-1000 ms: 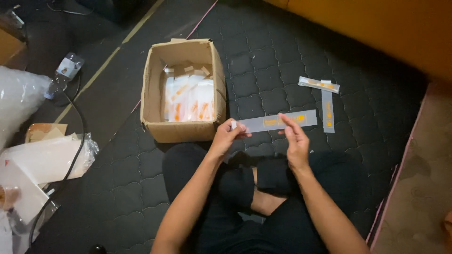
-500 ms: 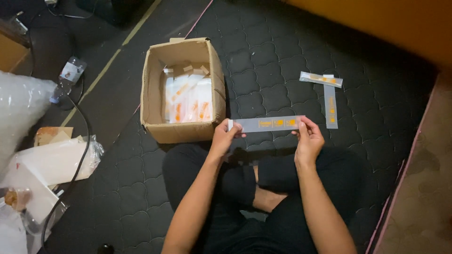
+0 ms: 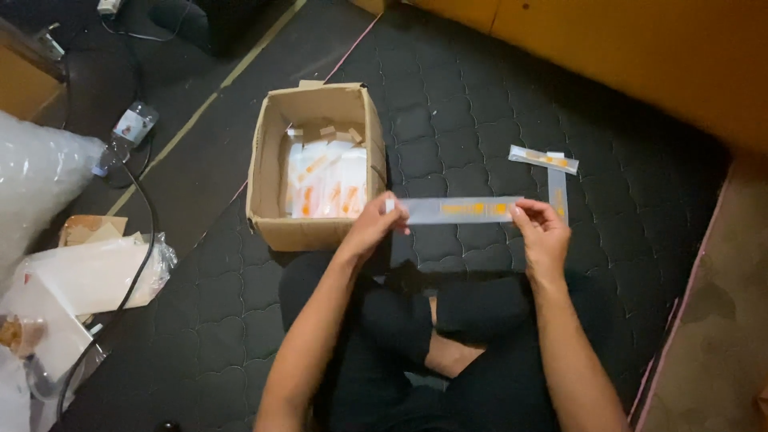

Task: The person sits on a mat and peels the backing off several long, narrow sticker strips with yellow dots. They handle the strips one at a time, peeling the backing and placing the finished strips on the floor next to a cardboard box.

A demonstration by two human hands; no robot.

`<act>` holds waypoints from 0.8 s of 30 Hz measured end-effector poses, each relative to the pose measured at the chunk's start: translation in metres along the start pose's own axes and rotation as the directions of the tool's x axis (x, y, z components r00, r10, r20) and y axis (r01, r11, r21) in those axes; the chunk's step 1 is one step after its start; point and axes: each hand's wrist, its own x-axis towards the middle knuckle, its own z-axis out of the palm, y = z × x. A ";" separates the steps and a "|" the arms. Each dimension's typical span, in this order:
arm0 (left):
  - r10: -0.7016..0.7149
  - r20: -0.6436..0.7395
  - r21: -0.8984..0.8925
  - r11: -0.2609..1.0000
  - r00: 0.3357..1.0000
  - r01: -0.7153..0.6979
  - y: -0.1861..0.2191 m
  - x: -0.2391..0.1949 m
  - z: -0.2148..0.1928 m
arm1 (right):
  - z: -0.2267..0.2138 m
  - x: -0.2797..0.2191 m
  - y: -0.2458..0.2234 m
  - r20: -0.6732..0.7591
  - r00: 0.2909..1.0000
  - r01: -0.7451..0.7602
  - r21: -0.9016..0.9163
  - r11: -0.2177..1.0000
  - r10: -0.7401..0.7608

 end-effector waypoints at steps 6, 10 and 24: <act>-0.102 0.088 -0.012 0.995 0.991 0.104 -0.018 -0.022 0.004 | -0.005 -0.010 0.044 -0.039 0.984 -0.165 0.160 0.973 0.173; -0.046 0.089 0.153 0.988 0.995 0.032 -0.014 -0.023 -0.003 | -0.010 -0.019 0.029 -0.017 0.982 -0.187 0.115 0.976 0.190; 0.016 0.020 0.123 0.992 1.000 -0.018 -0.018 -0.020 0.006 | -0.010 -0.014 0.036 0.008 0.977 -0.204 0.292 0.934 0.211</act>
